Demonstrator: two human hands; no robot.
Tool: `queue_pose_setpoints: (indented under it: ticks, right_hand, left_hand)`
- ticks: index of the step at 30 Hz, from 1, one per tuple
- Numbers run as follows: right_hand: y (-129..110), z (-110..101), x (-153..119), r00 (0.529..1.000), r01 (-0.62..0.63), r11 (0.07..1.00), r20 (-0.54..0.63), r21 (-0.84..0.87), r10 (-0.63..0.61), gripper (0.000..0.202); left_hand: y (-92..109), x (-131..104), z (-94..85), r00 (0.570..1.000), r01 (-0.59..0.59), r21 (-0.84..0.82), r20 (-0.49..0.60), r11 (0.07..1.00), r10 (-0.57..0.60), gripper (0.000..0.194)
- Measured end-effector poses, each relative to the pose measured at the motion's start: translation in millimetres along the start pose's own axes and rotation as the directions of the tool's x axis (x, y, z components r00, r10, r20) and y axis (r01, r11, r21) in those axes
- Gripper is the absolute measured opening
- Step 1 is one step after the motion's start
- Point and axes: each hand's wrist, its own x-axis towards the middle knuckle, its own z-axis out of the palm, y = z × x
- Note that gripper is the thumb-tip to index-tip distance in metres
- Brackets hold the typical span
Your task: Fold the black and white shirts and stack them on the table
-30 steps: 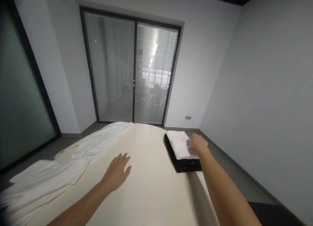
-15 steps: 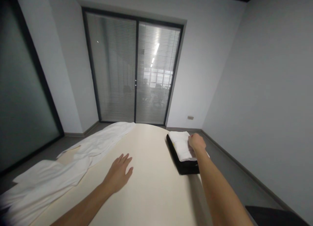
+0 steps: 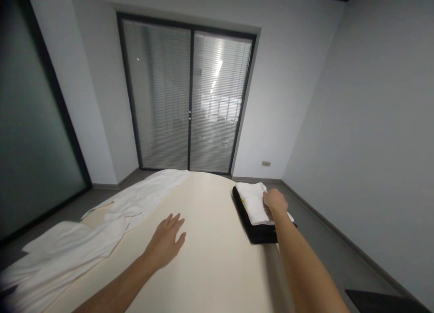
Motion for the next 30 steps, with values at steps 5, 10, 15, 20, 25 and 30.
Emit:
queue_pose_setpoints:
  ticks: [5, 10, 15, 20, 25, 30]
  right_hand:
    - [-3.5, -5.9, -8.7, 0.998, -0.036, 0.999, -0.046, -0.014, 0.035, 0.038]
    - [-19.5, -16.1, -30.3, 0.981, 0.051, 0.997, -0.186, -0.057, -0.061, 0.045]
    - [-45.0, -27.9, -78.1, 0.955, 0.258, 0.961, -0.123, -0.102, -0.27, 0.055]
    - [-37.4, -32.6, -112.6, 0.884, 0.463, 0.863, 0.174, -0.2, -0.434, 0.055]
    - [-17.9, -44.7, -108.5, 0.822, 0.548, 0.829, 0.254, -0.108, -0.511, 0.055]
    - [-19.4, -50.5, -117.9, 0.771, 0.613, 0.778, 0.323, -0.14, -0.549, 0.049]
  left_hand:
    - [-0.4, 0.1, 0.7, 1.0, 0.005, -0.004, 0.008, 1.0, -0.005, 0.054]
    - [0.0, -0.2, -0.3, 1.0, 0.007, 0.002, 0.01, 1.0, -0.007, 0.054]
    - [1.7, -0.8, -2.9, 1.0, 0.005, 0.007, 0.009, 1.0, -0.005, 0.054]
    - [2.2, -2.3, -3.1, 1.0, -0.001, 0.017, 0.006, 1.0, 0.001, 0.054]
    - [0.9, -2.8, -1.3, 1.0, 0.003, 0.007, 0.006, 1.0, -0.003, 0.054]
    - [0.8, -3.7, -0.5, 1.0, 0.008, -0.011, -0.002, 1.0, -0.008, 0.052]
